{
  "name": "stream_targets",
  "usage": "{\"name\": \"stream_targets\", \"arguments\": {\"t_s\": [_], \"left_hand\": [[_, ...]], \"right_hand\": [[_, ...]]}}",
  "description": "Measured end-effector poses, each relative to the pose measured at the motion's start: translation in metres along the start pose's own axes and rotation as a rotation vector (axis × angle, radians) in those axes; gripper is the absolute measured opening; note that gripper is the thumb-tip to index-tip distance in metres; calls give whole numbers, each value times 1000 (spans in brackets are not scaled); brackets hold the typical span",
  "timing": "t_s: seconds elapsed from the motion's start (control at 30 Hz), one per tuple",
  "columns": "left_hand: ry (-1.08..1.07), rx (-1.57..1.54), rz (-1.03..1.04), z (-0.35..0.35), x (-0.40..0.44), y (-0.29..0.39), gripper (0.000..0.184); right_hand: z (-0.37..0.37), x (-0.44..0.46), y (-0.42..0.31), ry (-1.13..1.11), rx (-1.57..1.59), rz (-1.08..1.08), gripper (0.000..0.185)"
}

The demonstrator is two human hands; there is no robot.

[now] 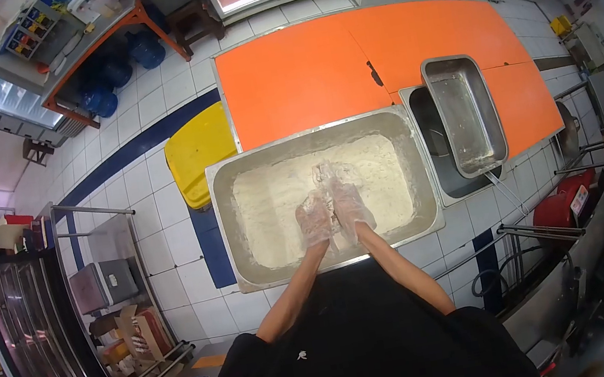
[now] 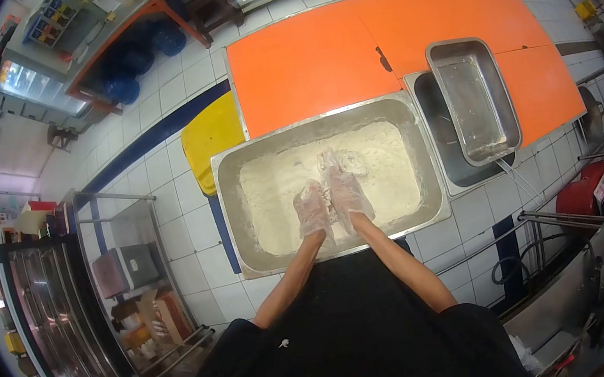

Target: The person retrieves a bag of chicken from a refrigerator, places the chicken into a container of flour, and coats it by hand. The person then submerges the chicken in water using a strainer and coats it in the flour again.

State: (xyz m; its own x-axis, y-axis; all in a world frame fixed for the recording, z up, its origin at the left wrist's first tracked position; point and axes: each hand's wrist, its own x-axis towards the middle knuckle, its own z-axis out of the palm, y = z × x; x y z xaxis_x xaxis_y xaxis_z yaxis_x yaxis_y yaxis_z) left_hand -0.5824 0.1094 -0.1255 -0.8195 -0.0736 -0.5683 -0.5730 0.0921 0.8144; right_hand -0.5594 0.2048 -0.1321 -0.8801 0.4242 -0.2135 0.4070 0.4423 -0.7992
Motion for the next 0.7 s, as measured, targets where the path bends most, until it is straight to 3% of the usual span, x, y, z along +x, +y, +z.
{"name": "stream_targets", "arguments": {"t_s": [0.03, 0.07, 0.1, 0.13, 0.17, 0.2, 0.23, 0.27, 0.3, 0.4, 0.47, 0.63, 0.7], "left_hand": [[-68, 194, 284, -11, 18, -24, 39], [-104, 291, 430, -16, 24, -21, 40], [-127, 381, 580, -22, 29, -18, 41], [-113, 479, 471, -28, 20, 4, 42], [-96, 572, 358, -36, 14, 22, 43], [-81, 566, 364, -46, 20, 22, 43], [98, 687, 532, -56, 26, 15, 41], [280, 805, 699, -63, 32, 10, 40], [286, 802, 702, -67, 38, 10, 40], [158, 783, 675, -70, 51, 9, 41], [-53, 724, 419, -55, 64, 8, 44], [-2, 756, 389, -26, 84, -7, 49], [-33, 809, 382, -14, 79, 2, 52]], "right_hand": [[14, 2, 16, 22, -59, -46, 37], [39, 7, 43, 173, -217, -152, 31], [52, 13, 55, 326, -372, -261, 38], [46, 17, 52, 325, -367, -274, 38], [35, 20, 53, 176, 130, -80, 36], [21, 24, 47, 79, 378, 4, 34], [7, 28, 42, 4, 618, 111, 33], [-13, 36, 28, 13, 73, 53, 36], [-26, 44, 15, 28, -470, -4, 41], [-15, 51, -18, 92, -511, -199, 38], [-4, 58, -5, 88, -452, -210, 38], [-6, 64, -1, -94, -492, -226, 37], [13, 59, 43, 114, -489, -387, 33]]}}
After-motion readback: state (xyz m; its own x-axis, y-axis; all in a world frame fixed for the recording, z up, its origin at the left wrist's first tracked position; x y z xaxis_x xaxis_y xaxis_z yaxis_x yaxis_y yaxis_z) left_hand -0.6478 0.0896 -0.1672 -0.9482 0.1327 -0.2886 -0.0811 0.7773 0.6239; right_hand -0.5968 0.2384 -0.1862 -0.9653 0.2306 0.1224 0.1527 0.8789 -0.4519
